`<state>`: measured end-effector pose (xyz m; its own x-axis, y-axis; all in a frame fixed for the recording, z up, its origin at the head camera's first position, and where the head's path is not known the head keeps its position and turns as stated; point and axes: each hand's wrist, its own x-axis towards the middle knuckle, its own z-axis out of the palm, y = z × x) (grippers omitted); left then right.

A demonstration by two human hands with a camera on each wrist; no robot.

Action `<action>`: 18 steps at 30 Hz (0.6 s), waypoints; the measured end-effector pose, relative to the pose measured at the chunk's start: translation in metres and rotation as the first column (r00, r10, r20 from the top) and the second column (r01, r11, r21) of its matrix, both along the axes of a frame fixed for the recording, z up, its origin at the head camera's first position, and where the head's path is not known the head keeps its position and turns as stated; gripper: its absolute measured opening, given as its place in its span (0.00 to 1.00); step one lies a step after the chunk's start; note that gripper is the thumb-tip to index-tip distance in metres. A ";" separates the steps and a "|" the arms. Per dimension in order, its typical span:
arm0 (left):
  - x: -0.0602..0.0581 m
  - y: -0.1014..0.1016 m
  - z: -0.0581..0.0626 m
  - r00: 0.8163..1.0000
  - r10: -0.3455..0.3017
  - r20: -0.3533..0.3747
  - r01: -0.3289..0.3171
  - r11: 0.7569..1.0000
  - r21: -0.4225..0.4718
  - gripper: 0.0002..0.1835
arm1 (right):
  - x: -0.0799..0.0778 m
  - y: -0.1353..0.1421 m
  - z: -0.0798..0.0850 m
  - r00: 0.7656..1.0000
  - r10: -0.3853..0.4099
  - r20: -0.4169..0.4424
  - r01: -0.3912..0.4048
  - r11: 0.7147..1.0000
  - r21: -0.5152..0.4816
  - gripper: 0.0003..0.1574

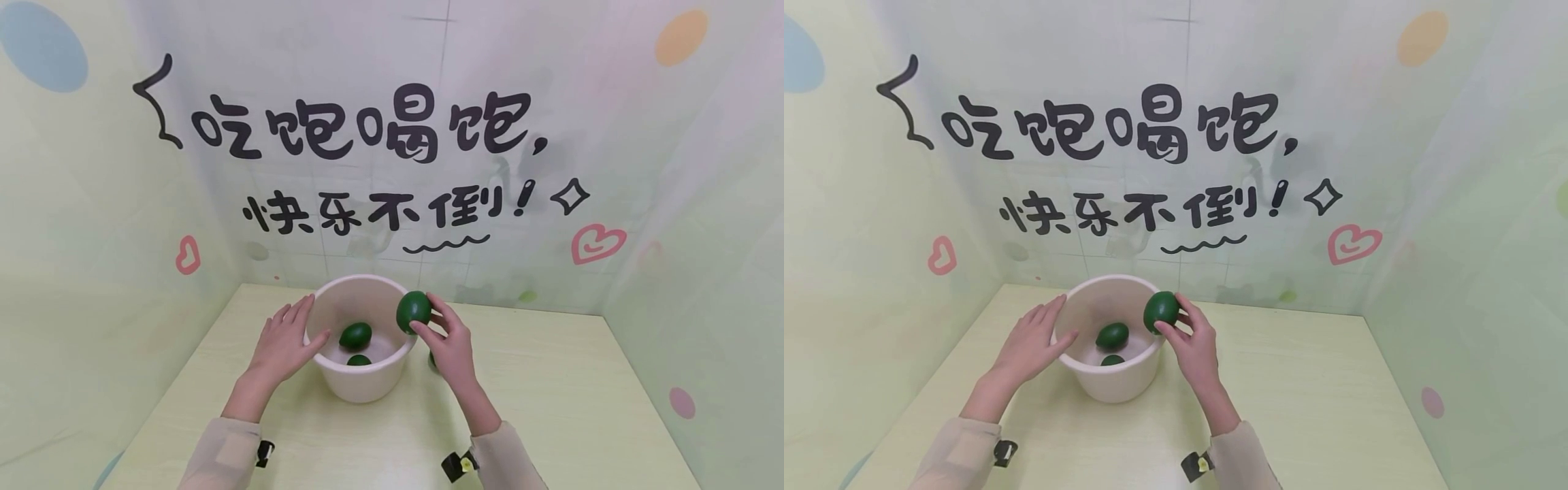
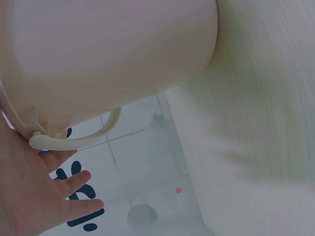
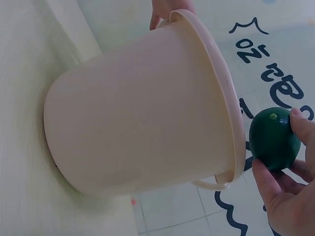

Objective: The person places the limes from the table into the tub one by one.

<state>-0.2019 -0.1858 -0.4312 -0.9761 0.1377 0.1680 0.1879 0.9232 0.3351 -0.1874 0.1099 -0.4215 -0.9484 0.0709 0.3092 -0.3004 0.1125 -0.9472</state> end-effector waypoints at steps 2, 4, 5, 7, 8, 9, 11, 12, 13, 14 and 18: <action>0.000 0.000 0.000 1.000 0.000 0.000 0.000 1.000 0.000 0.44 | -0.001 0.000 0.000 1.000 0.003 -0.003 -0.003 1.000 -0.001 0.38; 0.000 0.000 0.000 1.000 0.002 0.001 -0.002 1.000 0.000 0.44 | -0.001 -0.001 0.001 1.000 0.006 -0.004 -0.006 1.000 -0.003 0.38; 0.000 0.000 0.000 1.000 0.002 0.002 -0.002 1.000 0.000 0.44 | -0.001 -0.001 0.001 1.000 0.008 -0.006 -0.008 1.000 -0.005 0.38; 0.000 0.000 0.000 1.000 0.003 0.003 -0.003 1.000 0.001 0.44 | -0.002 -0.002 0.001 1.000 0.010 -0.007 -0.010 1.000 -0.004 0.38; 0.000 0.000 0.000 1.000 0.004 0.004 -0.004 1.000 0.002 0.44 | -0.002 -0.002 0.001 1.000 0.010 -0.009 -0.010 1.000 -0.003 0.38; 0.000 0.000 0.000 1.000 0.004 0.003 -0.004 1.000 0.002 0.44 | -0.002 -0.002 0.000 1.000 0.010 -0.009 -0.010 1.000 -0.004 0.38; 0.000 0.000 0.000 1.000 0.004 0.004 -0.004 1.000 0.003 0.44 | -0.003 -0.003 0.000 1.000 0.009 -0.010 -0.009 1.000 -0.001 0.38; 0.000 0.000 0.001 1.000 0.004 0.003 -0.004 1.000 0.003 0.44 | -0.004 -0.003 0.000 1.000 0.008 -0.009 -0.008 1.000 0.000 0.38; 0.000 0.001 0.001 1.000 0.004 0.002 -0.004 1.000 0.003 0.44 | -0.004 -0.003 0.000 1.000 0.008 -0.009 -0.008 1.000 0.002 0.38; 0.000 0.001 0.001 1.000 0.004 0.002 -0.004 1.000 0.004 0.44 | -0.004 -0.004 0.001 1.000 0.008 -0.007 -0.008 1.000 0.003 0.38; 0.000 0.001 0.001 1.000 0.005 -0.001 -0.005 1.000 0.000 0.44 | -0.004 -0.005 0.002 1.000 0.011 -0.003 -0.011 1.000 0.004 0.38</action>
<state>-0.2020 -0.1848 -0.4301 -0.9766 0.1330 0.1691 0.1838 0.9242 0.3348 -0.1915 0.1051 -0.4193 -0.9482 0.0590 0.3122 -0.3044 0.1133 -0.9458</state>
